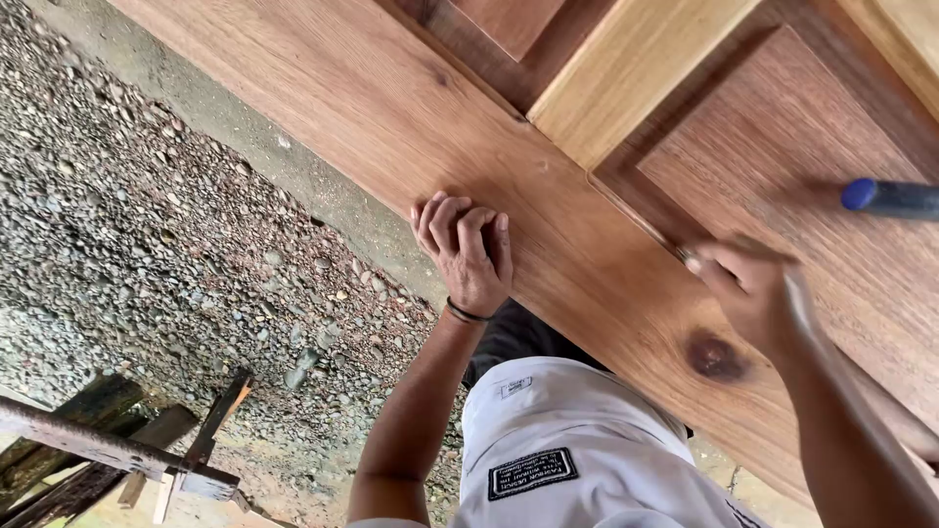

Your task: The person sands the surface of a large wooden door frame using a sanding block. They work systematically across the flat panels and the raised edges of the frame, smoothing the wood grain.

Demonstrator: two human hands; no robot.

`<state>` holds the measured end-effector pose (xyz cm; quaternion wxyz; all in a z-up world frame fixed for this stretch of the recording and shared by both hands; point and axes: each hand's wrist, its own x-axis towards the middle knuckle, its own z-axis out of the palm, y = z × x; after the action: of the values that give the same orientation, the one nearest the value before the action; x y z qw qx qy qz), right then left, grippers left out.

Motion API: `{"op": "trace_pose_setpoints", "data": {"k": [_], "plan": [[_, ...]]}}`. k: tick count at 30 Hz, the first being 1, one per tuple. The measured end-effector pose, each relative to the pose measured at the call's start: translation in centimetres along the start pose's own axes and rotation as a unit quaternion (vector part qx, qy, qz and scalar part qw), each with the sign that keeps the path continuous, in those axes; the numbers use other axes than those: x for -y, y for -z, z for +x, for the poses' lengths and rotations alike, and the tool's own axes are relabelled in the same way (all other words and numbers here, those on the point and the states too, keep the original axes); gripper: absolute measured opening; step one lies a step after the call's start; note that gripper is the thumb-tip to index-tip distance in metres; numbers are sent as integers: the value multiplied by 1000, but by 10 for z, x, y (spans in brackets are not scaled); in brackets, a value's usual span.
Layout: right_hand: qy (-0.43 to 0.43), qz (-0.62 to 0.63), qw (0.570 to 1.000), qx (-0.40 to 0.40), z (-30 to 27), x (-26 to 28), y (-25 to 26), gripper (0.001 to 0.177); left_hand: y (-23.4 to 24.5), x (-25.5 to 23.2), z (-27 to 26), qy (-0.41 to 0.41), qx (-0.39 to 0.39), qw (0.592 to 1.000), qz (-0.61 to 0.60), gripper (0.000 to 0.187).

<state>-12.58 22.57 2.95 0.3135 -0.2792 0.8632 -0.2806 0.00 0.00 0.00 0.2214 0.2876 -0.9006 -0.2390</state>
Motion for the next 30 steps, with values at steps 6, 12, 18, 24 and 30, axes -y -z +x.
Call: {"op": "trace_pose_setpoints", "data": {"k": [6,12,18,24,30], "plan": [[139,-30,988,-54,75,42,-25,4,-20,28,-23,-59,-3,995,84,18],[119,16,992,-25,-9,-19,-15,18,-7,-33,-13,-91,102,984,118,31],[-66,14,997,40,-189,-156,25,27,-42,-86,-37,-193,221,952,91,33],[-49,-65,990,-116,-279,-199,57,10,-59,-118,-69,-276,223,934,50,19],[76,-33,985,-154,-239,-181,20,19,-36,-129,-103,-257,213,941,50,42]]}}
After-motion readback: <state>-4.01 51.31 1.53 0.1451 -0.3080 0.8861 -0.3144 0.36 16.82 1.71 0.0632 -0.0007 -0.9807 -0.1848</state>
